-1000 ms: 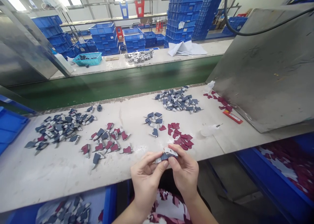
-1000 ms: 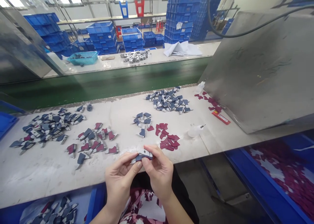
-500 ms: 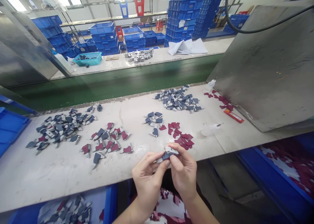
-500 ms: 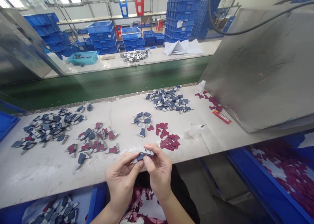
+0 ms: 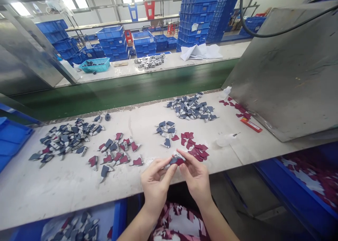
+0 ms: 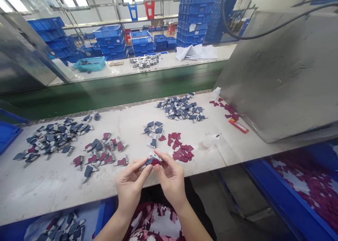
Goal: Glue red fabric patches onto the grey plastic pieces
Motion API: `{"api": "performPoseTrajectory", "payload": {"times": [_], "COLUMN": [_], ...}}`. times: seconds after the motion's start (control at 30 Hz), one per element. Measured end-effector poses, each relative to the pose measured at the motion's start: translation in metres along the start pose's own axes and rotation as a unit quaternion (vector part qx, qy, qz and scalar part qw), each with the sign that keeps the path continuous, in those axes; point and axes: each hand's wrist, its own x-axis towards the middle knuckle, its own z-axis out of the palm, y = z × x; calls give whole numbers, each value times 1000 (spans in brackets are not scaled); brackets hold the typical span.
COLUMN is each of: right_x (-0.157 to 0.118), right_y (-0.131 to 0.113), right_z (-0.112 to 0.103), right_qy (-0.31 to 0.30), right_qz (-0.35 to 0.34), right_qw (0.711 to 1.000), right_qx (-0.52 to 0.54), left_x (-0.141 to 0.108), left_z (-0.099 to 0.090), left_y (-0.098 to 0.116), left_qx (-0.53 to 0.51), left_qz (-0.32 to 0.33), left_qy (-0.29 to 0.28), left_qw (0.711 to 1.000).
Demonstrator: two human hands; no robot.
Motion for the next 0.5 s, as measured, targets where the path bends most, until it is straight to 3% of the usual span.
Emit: {"api": "performPoseTrajectory", "payload": {"times": [0.27,0.4,0.5], "right_x": [-2,6,15], "right_y": [10,9,6], "right_z": [8,1,-11], "right_qy": [66,-22,-88], "right_qz": [44,60,-43], "right_qw": [996,998,986], "right_qx": [44,-19,-137], "left_x": [4,12,14], "left_z": [-10,-20,-24], "left_y": [-13,-14,-11], "left_qx": [122,165,153], "left_qz": [161,170,114], "left_qy": [-59,-59,-51], "left_qw": [978,970,980]}}
